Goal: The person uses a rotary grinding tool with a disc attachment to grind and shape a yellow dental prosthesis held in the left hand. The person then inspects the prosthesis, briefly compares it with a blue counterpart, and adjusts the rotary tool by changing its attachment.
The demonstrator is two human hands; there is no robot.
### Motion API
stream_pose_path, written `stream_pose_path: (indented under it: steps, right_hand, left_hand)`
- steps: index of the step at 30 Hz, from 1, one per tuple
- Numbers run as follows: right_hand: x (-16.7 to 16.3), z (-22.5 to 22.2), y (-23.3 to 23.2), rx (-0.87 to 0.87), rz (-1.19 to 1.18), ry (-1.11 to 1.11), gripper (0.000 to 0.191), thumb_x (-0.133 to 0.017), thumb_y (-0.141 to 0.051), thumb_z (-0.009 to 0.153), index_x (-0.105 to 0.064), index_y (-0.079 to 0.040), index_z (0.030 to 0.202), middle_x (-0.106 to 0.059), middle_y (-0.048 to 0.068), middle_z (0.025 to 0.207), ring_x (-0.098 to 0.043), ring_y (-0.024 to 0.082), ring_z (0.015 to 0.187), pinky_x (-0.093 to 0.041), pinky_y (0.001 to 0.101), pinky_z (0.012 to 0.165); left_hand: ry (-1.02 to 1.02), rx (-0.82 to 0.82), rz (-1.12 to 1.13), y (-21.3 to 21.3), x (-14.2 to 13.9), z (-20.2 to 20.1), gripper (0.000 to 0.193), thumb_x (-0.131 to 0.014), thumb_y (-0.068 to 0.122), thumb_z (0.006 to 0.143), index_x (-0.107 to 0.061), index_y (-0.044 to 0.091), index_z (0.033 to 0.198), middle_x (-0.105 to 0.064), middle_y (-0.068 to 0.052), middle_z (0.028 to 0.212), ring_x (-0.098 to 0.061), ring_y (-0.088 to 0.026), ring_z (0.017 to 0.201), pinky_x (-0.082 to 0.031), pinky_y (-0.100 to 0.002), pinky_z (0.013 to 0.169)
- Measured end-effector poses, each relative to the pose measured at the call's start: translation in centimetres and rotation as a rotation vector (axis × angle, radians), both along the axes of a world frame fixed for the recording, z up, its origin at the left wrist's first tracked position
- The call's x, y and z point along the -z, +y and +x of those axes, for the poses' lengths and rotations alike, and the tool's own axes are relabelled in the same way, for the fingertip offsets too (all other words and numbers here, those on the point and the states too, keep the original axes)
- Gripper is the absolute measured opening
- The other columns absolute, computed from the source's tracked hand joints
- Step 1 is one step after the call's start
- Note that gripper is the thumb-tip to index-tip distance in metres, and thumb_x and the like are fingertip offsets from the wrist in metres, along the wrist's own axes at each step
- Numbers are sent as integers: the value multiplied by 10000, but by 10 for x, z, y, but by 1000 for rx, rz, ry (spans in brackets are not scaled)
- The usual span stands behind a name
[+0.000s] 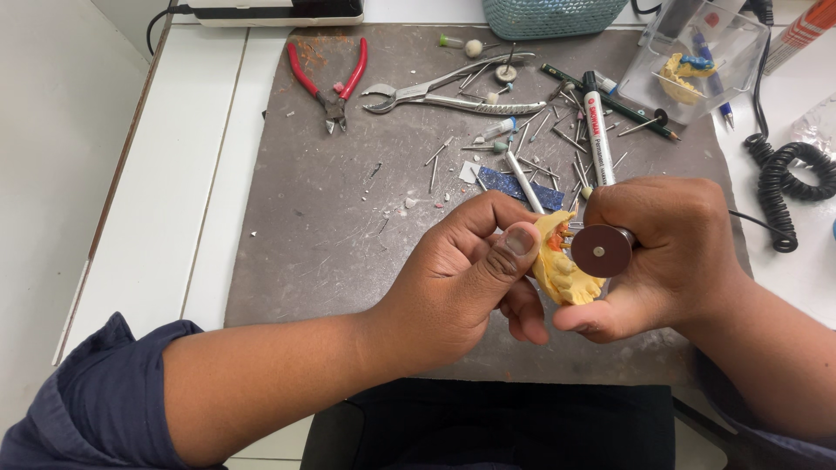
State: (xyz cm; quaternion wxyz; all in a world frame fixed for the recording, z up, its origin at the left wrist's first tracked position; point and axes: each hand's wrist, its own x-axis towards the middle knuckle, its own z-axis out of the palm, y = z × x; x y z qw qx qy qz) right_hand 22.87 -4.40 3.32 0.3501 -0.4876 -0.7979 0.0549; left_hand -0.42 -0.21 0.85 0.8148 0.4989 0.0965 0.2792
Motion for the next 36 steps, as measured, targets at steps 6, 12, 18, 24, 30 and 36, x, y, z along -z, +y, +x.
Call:
stream_pose_path:
  steps: [6,12,18,24,30,36]
  right_hand:
    - [1,0,0,17,14,-23,704,-802,-694,506,-566,-42,626,-482,66,538,-532,189,479,-390,328,469]
    - [0,1,0,14,-4,-7,696,-812,-682,501,-574,-38,618,-494,66,528,-538,185,463,-390,328,453]
    - [0,0,0,1,4,10,691,-812,-683,508,-570,-44,616,-501,57,526,-545,173,465,-391,318,453]
    - [0,3,-1,-7,-16,36,677,-815,-673,523,-547,-57,607,-490,40,521,-515,153,445,-365,301,436]
    - [3,7,0,-93,37,58,683,-806,-702,589,-507,-89,614,-456,18,553,-487,144,483,-335,278,431]
    - [3,7,1,-120,33,76,697,-787,-739,625,-510,-99,625,-465,2,552,-502,126,480,-346,281,472]
  left_hand:
    - [-12,4,12,0,0,-1,344,-490,364,1130,-490,34,1225,-673,-131,1031,-703,-146,770,-604,-273,689]
    - [17,-6,-1,0,0,0,344,-476,366,1123,-496,36,1216,-671,-119,1030,-698,-139,754,-603,-266,681]
    - [-1,0,2,0,0,0,329,-486,357,1128,-490,40,1216,-667,-116,1048,-690,-135,758,-597,-264,685]
    - [-1,-32,22,-2,0,1,330,-526,360,1109,-495,45,1205,-692,-114,1025,-693,-123,755,-600,-260,683]
    - [25,-71,117,-6,-4,-2,402,-558,419,1092,-524,29,1184,-701,-98,983,-688,-99,754,-546,-217,652]
    - [49,-68,127,-6,-7,-2,420,-552,431,1082,-525,24,1180,-696,-100,994,-693,-95,757,-550,-209,646]
